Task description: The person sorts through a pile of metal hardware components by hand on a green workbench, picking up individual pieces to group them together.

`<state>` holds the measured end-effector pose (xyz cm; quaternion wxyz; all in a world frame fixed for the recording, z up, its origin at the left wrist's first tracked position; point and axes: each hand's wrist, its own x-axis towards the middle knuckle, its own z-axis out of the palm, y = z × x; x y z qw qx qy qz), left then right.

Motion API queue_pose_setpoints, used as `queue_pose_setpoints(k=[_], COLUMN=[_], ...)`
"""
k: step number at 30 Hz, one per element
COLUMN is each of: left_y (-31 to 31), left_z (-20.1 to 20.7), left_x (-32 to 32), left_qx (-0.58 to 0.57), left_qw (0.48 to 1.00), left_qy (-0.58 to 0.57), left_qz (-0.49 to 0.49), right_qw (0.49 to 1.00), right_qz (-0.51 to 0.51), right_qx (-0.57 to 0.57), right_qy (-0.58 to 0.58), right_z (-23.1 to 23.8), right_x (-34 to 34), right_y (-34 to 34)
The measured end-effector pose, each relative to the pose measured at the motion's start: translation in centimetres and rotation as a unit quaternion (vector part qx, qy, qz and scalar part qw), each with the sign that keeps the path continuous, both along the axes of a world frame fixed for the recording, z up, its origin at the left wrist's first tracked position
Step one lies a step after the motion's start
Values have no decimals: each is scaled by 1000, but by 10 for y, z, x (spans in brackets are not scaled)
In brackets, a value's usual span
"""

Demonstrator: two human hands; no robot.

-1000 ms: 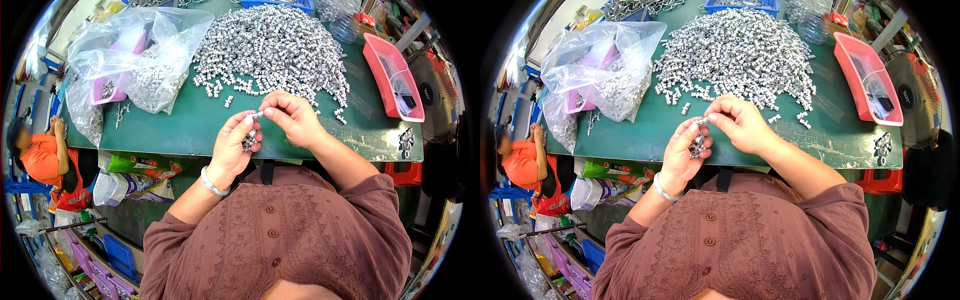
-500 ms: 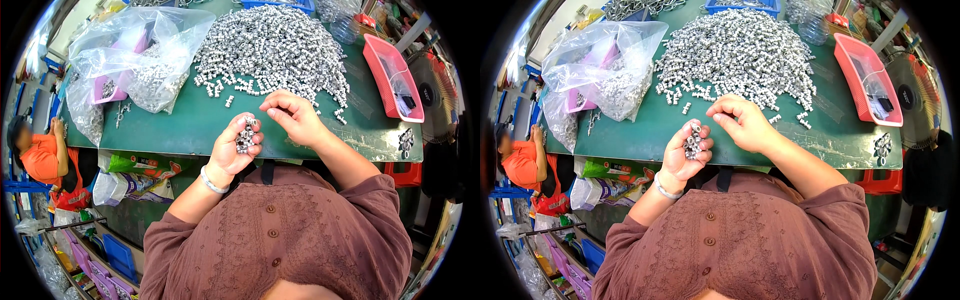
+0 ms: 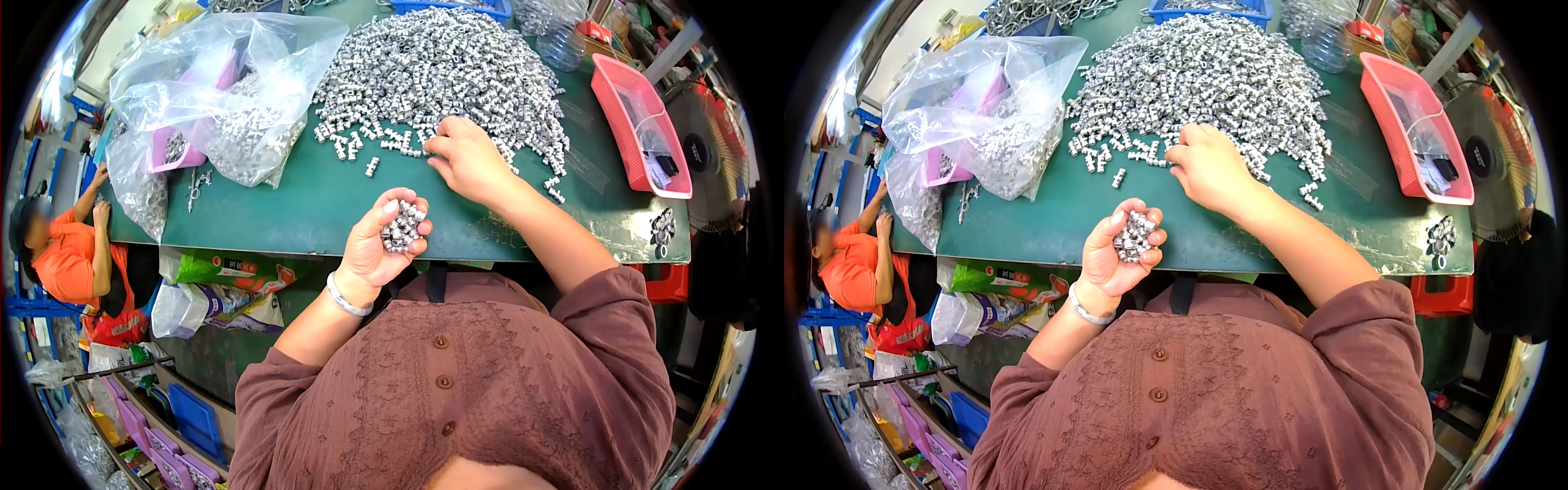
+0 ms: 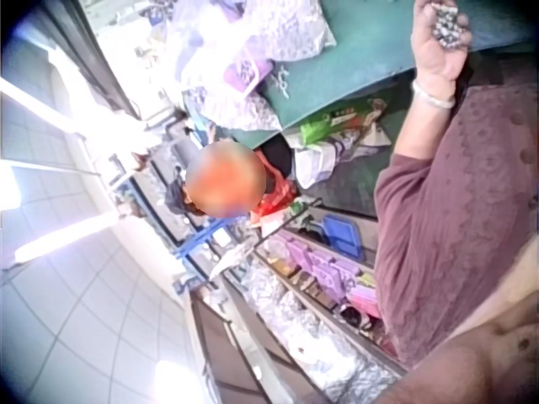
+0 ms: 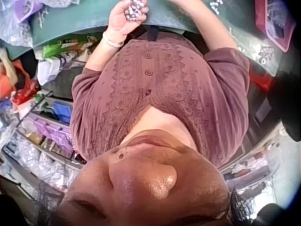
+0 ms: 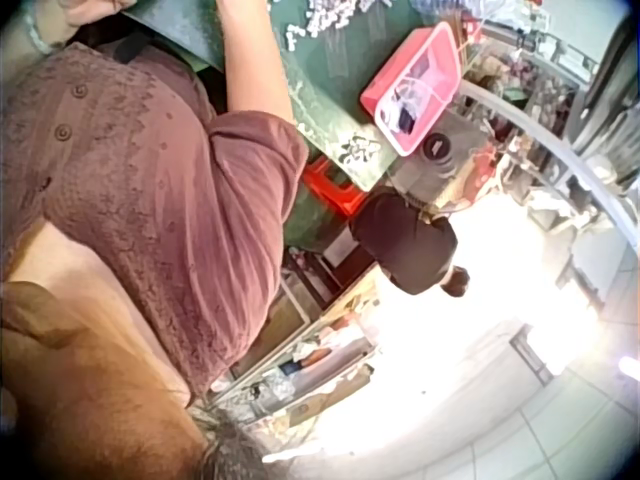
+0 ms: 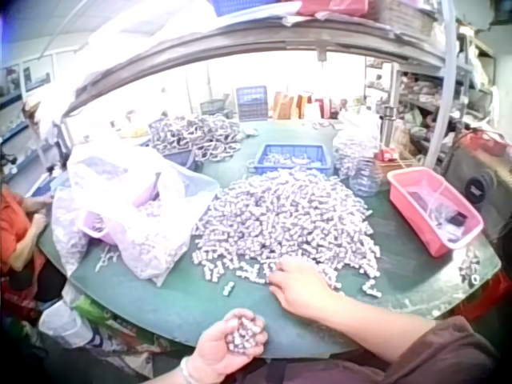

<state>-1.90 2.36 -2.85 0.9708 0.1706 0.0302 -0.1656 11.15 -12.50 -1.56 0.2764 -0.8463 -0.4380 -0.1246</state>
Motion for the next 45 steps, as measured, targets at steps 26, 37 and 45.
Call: queue_pose_setpoints(k=[26,37,45], left_y=[-3,0,2], left_z=[15,3,4], left_x=[1,4,4], left_qx=[116,-22,-79], left_qw=[989,996,994], left_qy=[1,81,69], left_qz=[94,40,20], right_qw=[883,879,998], right_qz=[135,126,-27], right_qx=[196,201,-62], right_qy=[404,412,6], right_z=[30,23,5], right_x=[-37,-36,-3], right_y=[-6,-9,-16])
